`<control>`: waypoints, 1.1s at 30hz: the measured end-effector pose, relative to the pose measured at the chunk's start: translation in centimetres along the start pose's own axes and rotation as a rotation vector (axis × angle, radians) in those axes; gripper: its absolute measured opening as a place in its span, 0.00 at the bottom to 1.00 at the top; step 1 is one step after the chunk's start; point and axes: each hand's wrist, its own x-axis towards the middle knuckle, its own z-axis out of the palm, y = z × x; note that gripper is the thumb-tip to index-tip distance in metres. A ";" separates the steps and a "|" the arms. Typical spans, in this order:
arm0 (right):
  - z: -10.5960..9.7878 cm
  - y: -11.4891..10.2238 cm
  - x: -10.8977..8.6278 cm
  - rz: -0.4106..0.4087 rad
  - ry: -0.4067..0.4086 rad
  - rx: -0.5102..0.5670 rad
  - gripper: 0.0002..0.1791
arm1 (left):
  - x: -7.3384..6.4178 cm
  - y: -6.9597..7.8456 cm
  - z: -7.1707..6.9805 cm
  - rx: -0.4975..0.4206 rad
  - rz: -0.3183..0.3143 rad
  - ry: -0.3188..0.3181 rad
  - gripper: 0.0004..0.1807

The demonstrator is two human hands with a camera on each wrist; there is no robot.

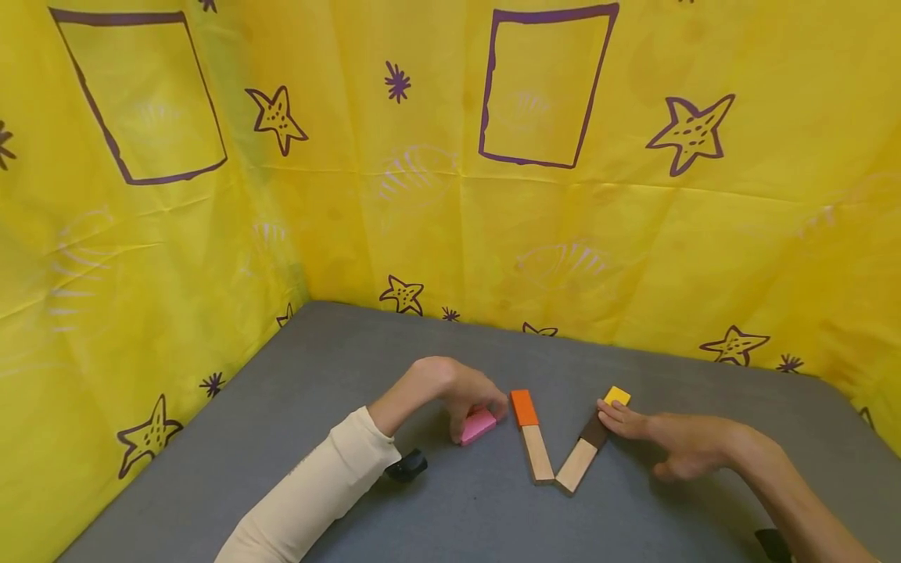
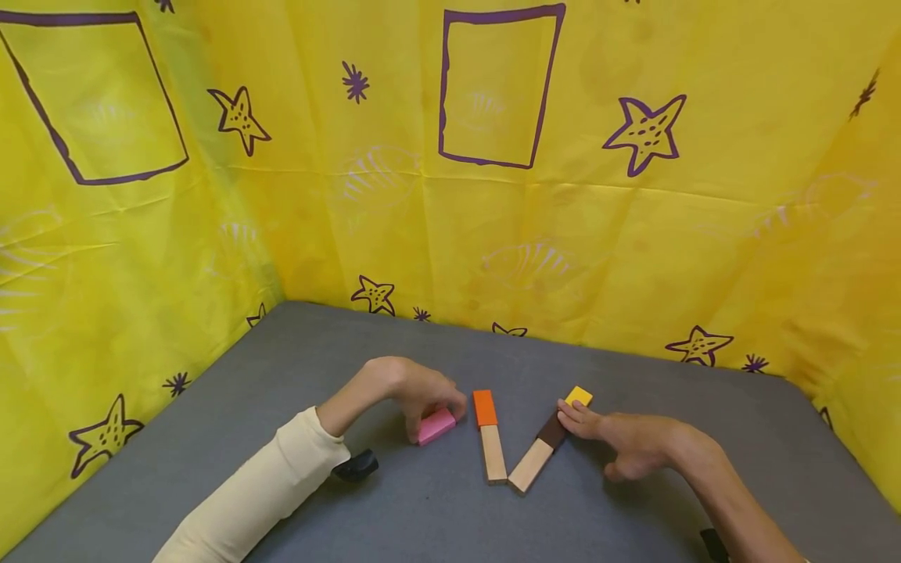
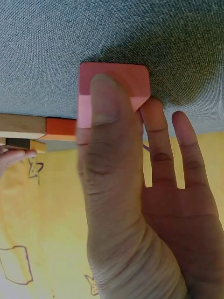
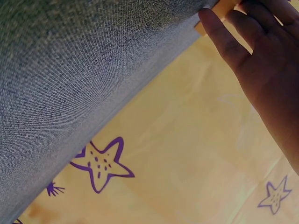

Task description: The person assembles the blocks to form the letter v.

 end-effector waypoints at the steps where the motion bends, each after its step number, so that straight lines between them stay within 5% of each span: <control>1: 0.0 0.0 0.0 0.003 -0.002 0.002 0.53 | 0.0 0.0 0.1 0.005 -0.013 0.017 0.32; 13: 0.0 -0.1 0.3 0.008 -0.015 0.019 0.54 | 0.5 -0.3 0.2 0.088 -0.085 0.141 0.23; 33: 0.0 0.3 0.1 0.005 -0.002 -0.006 0.53 | 0.6 -0.6 0.0 0.178 -0.069 0.340 0.20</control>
